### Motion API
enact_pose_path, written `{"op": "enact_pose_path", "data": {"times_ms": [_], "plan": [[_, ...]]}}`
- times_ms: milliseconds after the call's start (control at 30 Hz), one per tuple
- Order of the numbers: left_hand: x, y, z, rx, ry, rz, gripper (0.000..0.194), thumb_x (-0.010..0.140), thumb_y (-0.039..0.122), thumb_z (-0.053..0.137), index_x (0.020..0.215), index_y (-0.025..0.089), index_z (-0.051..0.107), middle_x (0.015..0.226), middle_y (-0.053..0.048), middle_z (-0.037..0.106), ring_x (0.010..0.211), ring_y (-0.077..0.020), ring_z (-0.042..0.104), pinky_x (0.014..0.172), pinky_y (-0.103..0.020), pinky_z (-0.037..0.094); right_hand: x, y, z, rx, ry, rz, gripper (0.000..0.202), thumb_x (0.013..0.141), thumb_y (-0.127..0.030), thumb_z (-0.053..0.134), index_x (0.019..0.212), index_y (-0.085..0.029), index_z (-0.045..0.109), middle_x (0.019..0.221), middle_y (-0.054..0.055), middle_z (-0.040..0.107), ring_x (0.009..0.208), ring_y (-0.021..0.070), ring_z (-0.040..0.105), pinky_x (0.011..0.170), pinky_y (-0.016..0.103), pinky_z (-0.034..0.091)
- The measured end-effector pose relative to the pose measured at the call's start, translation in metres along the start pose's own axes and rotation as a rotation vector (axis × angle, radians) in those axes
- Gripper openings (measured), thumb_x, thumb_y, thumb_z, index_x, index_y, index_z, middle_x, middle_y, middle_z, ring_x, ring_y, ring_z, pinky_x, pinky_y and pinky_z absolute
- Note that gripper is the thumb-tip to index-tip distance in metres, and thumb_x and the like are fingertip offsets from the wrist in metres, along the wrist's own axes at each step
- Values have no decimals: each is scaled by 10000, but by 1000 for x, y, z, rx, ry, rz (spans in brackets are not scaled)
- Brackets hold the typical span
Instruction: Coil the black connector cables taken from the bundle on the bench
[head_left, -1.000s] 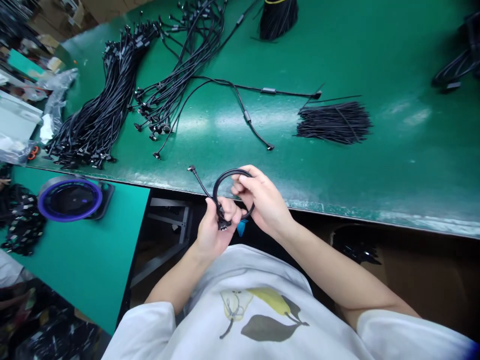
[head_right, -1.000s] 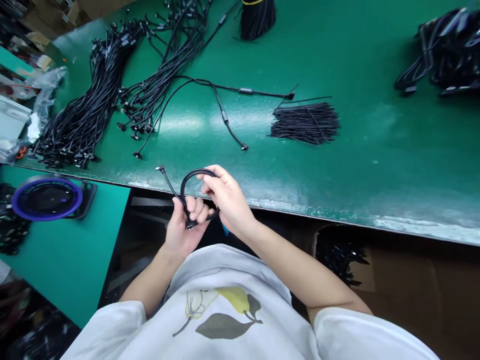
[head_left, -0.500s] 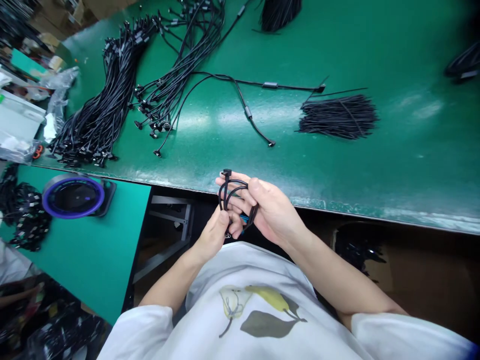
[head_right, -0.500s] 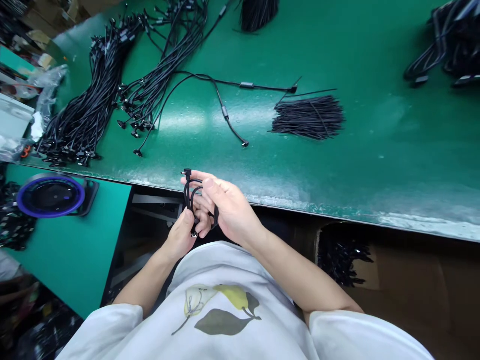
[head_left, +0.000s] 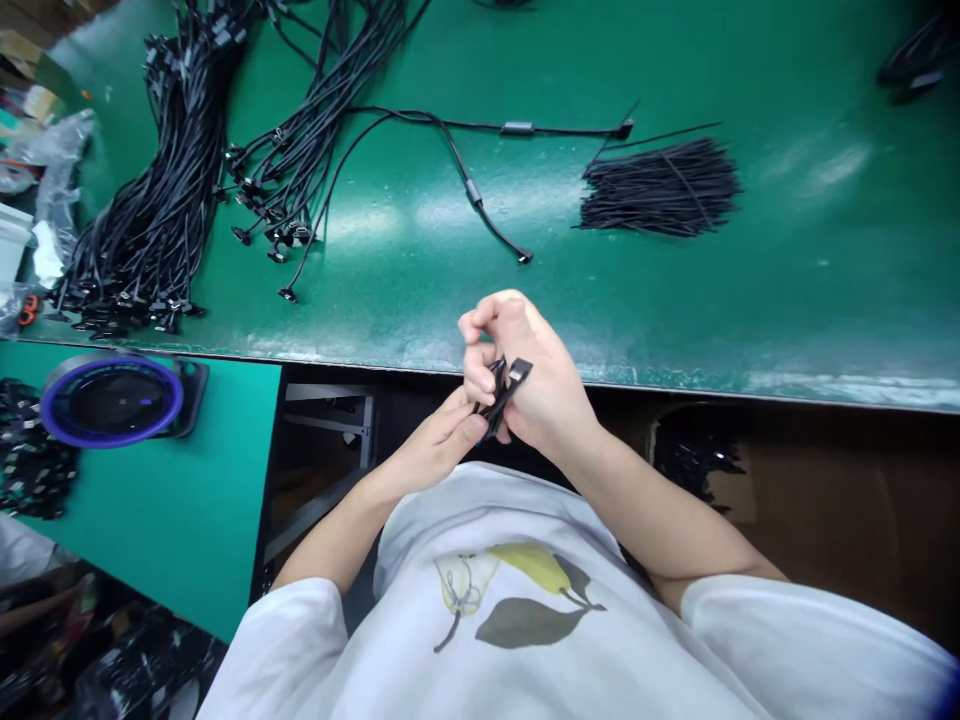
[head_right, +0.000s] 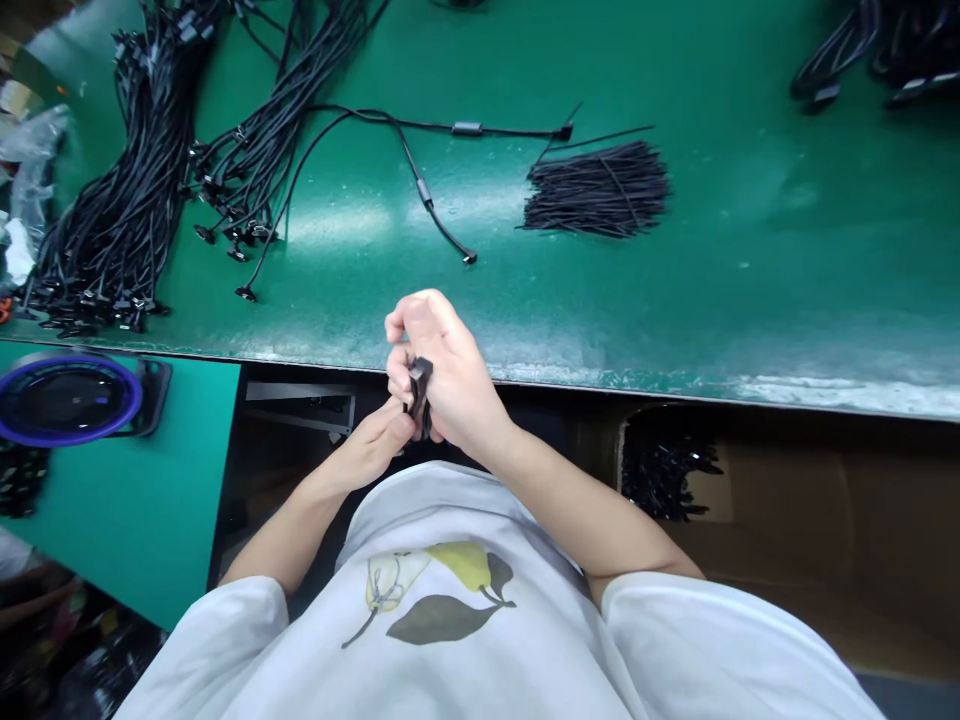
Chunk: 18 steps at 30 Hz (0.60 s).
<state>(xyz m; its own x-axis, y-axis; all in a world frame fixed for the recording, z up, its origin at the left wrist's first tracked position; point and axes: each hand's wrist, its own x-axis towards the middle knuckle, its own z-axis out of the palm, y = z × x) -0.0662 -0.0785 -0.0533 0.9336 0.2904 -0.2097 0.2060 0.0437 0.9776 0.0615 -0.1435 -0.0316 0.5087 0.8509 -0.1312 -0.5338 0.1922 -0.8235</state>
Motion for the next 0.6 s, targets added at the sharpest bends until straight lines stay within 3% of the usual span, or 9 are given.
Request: {"op": "enact_pose_path", "data": {"times_ms": [67, 133, 200, 267, 333, 400, 467, 533, 600], "plan": [[0, -1, 5, -139, -26, -40, 516, 825, 651, 557, 780, 153, 682, 833, -83, 581, 863, -208, 534, 808, -306, 441, 2, -3, 3, -52, 10, -16, 454, 898, -694, 413, 911, -240, 410, 854, -23, 475, 468, 27, 406, 391, 174, 340], [-3, -1, 10, -372, -151, -152, 517, 808, 672, 566, 785, 157, 615, 709, -37, 535, 683, -160, 527, 656, -282, 471, 5, -10, 0, -160, 2, -74, 467, 914, -699, 358, 938, -239, 437, 849, -10, 487, 508, 51, 448, 431, 198, 390], [-6, 2, 11, -600, -216, -288, 505, 817, 675, 553, 768, 174, 526, 593, 33, 417, 490, -95, 396, 446, -209, 372, 6, -22, -10, -352, 1, -198, 484, 934, -687, 311, 985, -238, 484, 886, 13, 521, 621, 92, 541, 533, 243, 471], [-7, 5, 10, -693, -124, -380, 487, 836, 654, 548, 744, 183, 468, 565, 68, 318, 440, -63, 273, 369, -161, 227, 5, -36, -26, -630, -16, -409, 503, 949, -666, 299, 1036, -231, 535, 965, 45, 559, 830, 153, 607, 726, 323, 522], [-6, 7, 7, -663, -36, -428, 479, 853, 638, 535, 743, 177, 464, 564, 74, 292, 440, -54, 242, 373, -154, 173, 2, -44, -43, -968, -209, -632, 462, 966, -615, 337, 1065, -233, 576, 1005, 53, 587, 989, 200, 595, 921, 414, 472], [-4, 9, 5, -581, -71, -473, 479, 871, 633, 501, 765, 166, 486, 557, 70, 311, 441, -55, 264, 389, -166, 186, -2, -42, -58, -1272, -541, -769, 387, 992, -526, 364, 1034, -228, 607, 932, 43, 611, 962, 212, 593, 993, 471, 404], [-1, 11, 4, -490, -141, -505, 468, 898, 614, 450, 814, 158, 510, 559, 67, 328, 441, -60, 276, 397, -178, 200, -5, -33, -68, -1477, -797, -773, 354, 1012, -437, 367, 935, -200, 618, 797, 30, 601, 777, 189, 581, 895, 435, 428], [1, 12, 5, -407, -185, -504, 432, 925, 574, 423, 878, 156, 519, 584, 64, 349, 452, -63, 287, 402, -182, 214, -9, -25, -75, -1596, -875, -720, 361, 1021, -377, 361, 837, -174, 597, 696, 21, 564, 602, 157, 502, 688, 348, 406], [2, 14, 5, -330, -219, -460, 390, 940, 534, 434, 924, 154, 522, 613, 55, 388, 472, -68, 323, 414, -185, 254, -11, -24, -79, -1650, -893, -701, 331, 1022, -306, 360, 814, -168, 577, 670, 14, 542, 536, 141, 434, 569, 313, 297]]}}
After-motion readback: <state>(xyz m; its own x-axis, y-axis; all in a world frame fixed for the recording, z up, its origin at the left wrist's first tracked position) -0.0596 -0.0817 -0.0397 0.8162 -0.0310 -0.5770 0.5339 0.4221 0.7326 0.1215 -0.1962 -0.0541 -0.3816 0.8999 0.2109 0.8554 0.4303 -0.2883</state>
